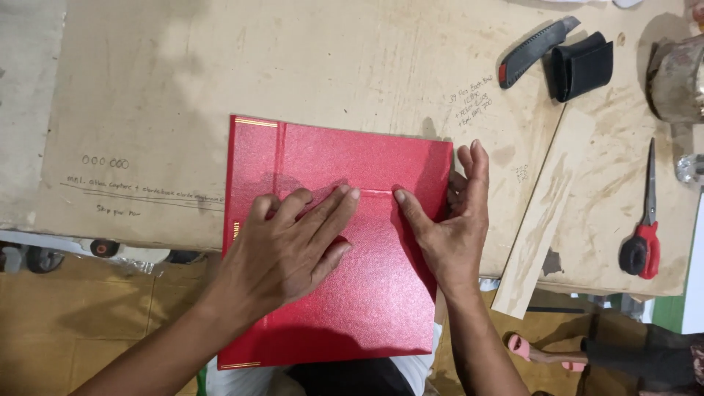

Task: Using a utility knife to cut a label and then applying it precisely to the front of a red folder.

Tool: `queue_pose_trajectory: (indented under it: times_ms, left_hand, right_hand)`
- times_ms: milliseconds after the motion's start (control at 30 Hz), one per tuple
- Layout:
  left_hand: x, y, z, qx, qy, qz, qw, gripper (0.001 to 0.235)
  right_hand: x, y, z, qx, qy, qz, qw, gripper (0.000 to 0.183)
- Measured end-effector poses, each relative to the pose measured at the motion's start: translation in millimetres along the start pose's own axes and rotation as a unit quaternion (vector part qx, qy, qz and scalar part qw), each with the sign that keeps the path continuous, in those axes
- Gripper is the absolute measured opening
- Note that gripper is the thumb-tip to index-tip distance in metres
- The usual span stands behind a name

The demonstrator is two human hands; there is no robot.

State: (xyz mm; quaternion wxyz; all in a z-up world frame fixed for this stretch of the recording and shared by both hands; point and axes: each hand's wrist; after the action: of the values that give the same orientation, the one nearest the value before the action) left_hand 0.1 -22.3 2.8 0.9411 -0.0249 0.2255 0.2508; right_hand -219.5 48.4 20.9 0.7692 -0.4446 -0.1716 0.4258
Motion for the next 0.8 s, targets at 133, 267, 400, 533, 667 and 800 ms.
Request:
queue_pose_trajectory:
  times_ms: [133, 267, 400, 533, 667, 800]
  left_hand:
    - [3, 2, -4, 0.007, 0.027, 0.018, 0.999, 0.054]
    - [9, 2, -2, 0.035, 0.034, 0.037, 0.998, 0.056]
    - [11, 3, -2, 0.019, -0.005, 0.049, 0.999, 0.066]
    - [10, 2, 0, 0.014, 0.017, 0.066, 0.998, 0.063]
    - [8, 1, 1, -0.002, 0.018, 0.064, 0.998, 0.066]
    - [11, 3, -1, -0.016, 0.056, 0.075, 0.995, 0.062]
  right_hand:
    - [17, 16, 7, 0.211, 0.021, 0.201, 0.956, 0.089]
    - [24, -18, -4, 0.160, -0.115, 0.275, 0.941, 0.049]
    - [36, -13, -12, 0.212, -0.292, 0.211, 0.908, 0.075]
    - [41, 1, -8, 0.279, -0.271, 0.284, 0.877, 0.069]
    - [41, 7, 11, 0.317, -0.268, 0.169, 0.894, 0.083]
    - [46, 10, 16, 0.251, -0.183, 0.226, 0.923, 0.064]
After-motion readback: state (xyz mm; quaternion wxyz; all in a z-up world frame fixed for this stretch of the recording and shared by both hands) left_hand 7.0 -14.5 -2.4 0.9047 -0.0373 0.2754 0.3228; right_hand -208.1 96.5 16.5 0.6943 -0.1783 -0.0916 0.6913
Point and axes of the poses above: each hand's wrist, its own x-axis away from the middle knuckle, its own z-axis out of the back of the hand, y = z × x, and after that the axes turned 1 degree about y, right-handed
